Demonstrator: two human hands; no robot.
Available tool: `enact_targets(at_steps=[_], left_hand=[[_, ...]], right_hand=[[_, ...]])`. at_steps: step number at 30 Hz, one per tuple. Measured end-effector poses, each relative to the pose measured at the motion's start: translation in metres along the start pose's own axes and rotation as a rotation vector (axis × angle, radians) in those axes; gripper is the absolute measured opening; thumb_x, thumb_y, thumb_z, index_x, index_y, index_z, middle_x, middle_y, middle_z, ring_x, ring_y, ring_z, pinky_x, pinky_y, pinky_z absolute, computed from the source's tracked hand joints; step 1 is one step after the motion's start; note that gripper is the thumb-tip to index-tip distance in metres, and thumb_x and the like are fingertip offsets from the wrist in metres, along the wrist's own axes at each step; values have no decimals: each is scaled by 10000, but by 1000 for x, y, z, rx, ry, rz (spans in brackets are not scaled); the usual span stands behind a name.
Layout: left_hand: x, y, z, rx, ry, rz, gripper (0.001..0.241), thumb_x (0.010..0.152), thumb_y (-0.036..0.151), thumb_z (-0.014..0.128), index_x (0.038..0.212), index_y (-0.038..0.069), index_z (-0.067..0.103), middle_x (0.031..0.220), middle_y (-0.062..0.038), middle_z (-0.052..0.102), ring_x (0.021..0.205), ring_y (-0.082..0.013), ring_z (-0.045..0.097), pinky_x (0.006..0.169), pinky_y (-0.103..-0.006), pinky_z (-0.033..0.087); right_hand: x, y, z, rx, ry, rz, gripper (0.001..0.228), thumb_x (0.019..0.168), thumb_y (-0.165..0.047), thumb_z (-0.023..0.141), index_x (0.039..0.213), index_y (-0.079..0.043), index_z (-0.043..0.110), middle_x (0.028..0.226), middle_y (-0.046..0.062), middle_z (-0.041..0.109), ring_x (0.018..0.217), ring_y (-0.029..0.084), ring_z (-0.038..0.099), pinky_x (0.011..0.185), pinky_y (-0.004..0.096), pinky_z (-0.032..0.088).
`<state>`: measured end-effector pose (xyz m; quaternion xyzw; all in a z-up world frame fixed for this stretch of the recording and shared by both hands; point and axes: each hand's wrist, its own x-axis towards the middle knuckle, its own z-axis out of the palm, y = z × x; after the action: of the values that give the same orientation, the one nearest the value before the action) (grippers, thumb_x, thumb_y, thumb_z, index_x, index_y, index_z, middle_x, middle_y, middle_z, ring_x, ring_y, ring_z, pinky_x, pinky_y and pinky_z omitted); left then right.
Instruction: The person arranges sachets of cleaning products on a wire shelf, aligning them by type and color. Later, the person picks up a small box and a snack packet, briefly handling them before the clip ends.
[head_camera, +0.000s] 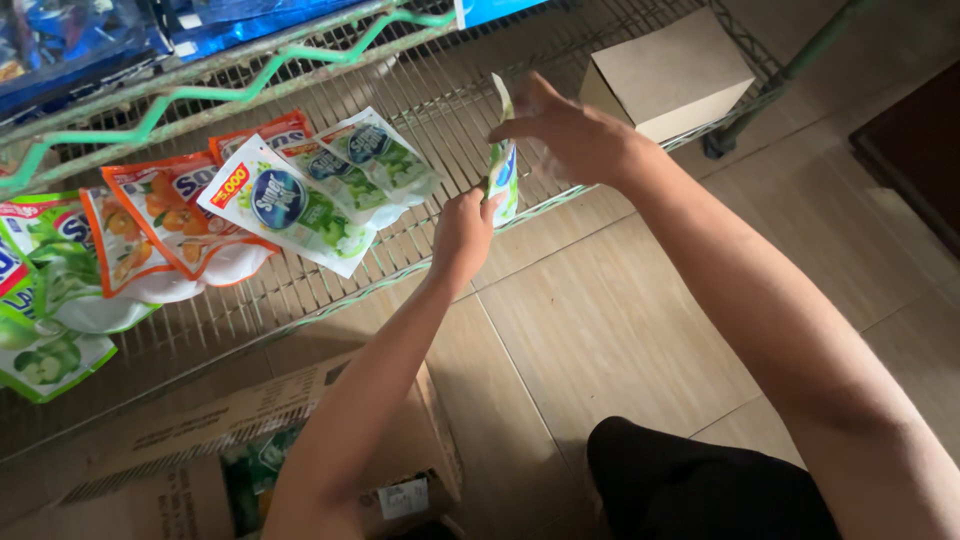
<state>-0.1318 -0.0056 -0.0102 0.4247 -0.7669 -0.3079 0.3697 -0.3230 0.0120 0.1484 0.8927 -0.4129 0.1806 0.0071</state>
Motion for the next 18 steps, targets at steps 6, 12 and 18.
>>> enact_targets(at_steps=[6,12,18], left_hand=[[8,-13,6,-65,12,8,329,1056,244,592,946,-46,701,860,-270,681,836,-468,648,680,-496,502],[12,-32,-5,-63,173,155,363,1016,291,658,1235,3,684,1119,-246,724,1055,-395,690,904,-444,534],[1,-43,-22,-97,140,72,305,991,241,662,1190,12,698,1177,-213,731,1148,-365,681,1000,-428,511]], right_hand=[[1,11,-4,-273,-125,243,277,975,-58,611,1190,-185,732,1257,53,710,975,324,738,812,432,597],[-20,33,-17,-421,35,272,408,909,-27,609,1261,-180,747,1263,142,697,865,355,718,762,450,586],[-32,47,-7,-348,162,343,207,994,-110,662,1185,-82,736,1275,127,688,971,380,707,776,471,574]])
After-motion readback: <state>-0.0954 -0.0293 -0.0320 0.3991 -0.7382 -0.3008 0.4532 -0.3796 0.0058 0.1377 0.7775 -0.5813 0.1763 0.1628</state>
